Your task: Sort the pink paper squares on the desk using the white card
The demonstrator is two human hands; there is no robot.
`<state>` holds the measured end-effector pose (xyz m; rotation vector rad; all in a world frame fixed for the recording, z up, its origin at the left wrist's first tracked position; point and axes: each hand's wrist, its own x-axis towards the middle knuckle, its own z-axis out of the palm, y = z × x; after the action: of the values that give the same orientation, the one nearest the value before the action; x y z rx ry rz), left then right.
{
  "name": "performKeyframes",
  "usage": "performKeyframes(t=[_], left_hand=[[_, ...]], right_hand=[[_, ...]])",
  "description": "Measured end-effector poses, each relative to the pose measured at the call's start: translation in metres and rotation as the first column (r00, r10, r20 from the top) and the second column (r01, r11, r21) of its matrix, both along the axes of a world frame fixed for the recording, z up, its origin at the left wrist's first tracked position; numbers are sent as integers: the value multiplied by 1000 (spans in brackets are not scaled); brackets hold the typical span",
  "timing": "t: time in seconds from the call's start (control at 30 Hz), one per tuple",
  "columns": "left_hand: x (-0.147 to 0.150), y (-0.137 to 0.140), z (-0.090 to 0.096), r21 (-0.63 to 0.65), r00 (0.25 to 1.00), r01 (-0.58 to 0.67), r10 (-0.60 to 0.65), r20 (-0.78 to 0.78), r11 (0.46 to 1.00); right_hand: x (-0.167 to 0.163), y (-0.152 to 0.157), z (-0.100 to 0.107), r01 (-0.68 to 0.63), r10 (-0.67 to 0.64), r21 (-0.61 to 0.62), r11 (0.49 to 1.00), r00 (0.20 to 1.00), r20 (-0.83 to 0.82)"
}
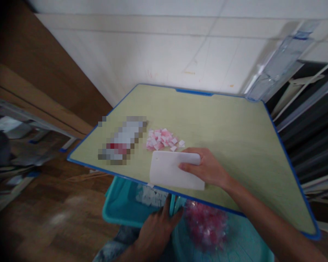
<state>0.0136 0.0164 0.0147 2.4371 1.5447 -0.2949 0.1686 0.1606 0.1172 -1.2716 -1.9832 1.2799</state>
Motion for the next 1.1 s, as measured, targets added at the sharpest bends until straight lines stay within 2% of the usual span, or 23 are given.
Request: performKeyframes(t=[0.07, 0.13, 0.3, 0.4, 0.47, 0.57, 0.63, 0.7, 0.8, 0.93, 1.03, 1.1], left_hand=[[0, 0, 0, 6, 1000, -3, 3, 8, 1000], [0, -1, 1, 5, 1000, 0, 0, 11, 1000], [0, 0, 2, -7, 1000, 7, -7, -4, 1000], [0, 1, 2, -7, 1000, 5, -5, -12, 1000], [0, 1, 2, -13, 1000, 6, -6, -18, 1000], [0, 1, 2, -27, 1000, 11, -11, -22, 1000], [0, 1, 2, -26, 1000, 9, -9, -20, 1000], [0, 1, 2, -20, 1000, 8, -9, -23, 1000], [0, 1, 2, -18, 999, 10, -11, -30, 1000], [0, 1, 2, -25, 999, 12, -13, -35, 1000], [-1, 2, 3, -47, 999, 22, -24, -33, 999], [-1, 2, 3, -54, 999, 25, -27, -28, 998]], right_hand=[[2, 1, 0, 34, -36, -45, 998, 999, -34], [9, 5, 0, 120, -127, -84, 989, 988, -88], [37, 25, -1, 378, -396, -122, 918, 895, -204], [54, 35, -1, 393, -418, -148, 907, 884, -211], [62, 38, -1, 358, -375, -117, 927, 905, -201], [66, 38, 2, 272, -267, 19, 962, 954, -135], [64, 36, 4, 169, -165, 84, 982, 985, -60], [60, 34, 7, 31, -30, 86, 996, 999, -14], [55, 33, 10, -168, 170, 37, 985, 984, -52], [61, 36, 15, -340, 338, -3, 940, 937, -91], [75, 37, 22, -395, 394, -13, 919, 918, -40], [82, 36, 25, -349, 349, 8, 937, 937, -17]])
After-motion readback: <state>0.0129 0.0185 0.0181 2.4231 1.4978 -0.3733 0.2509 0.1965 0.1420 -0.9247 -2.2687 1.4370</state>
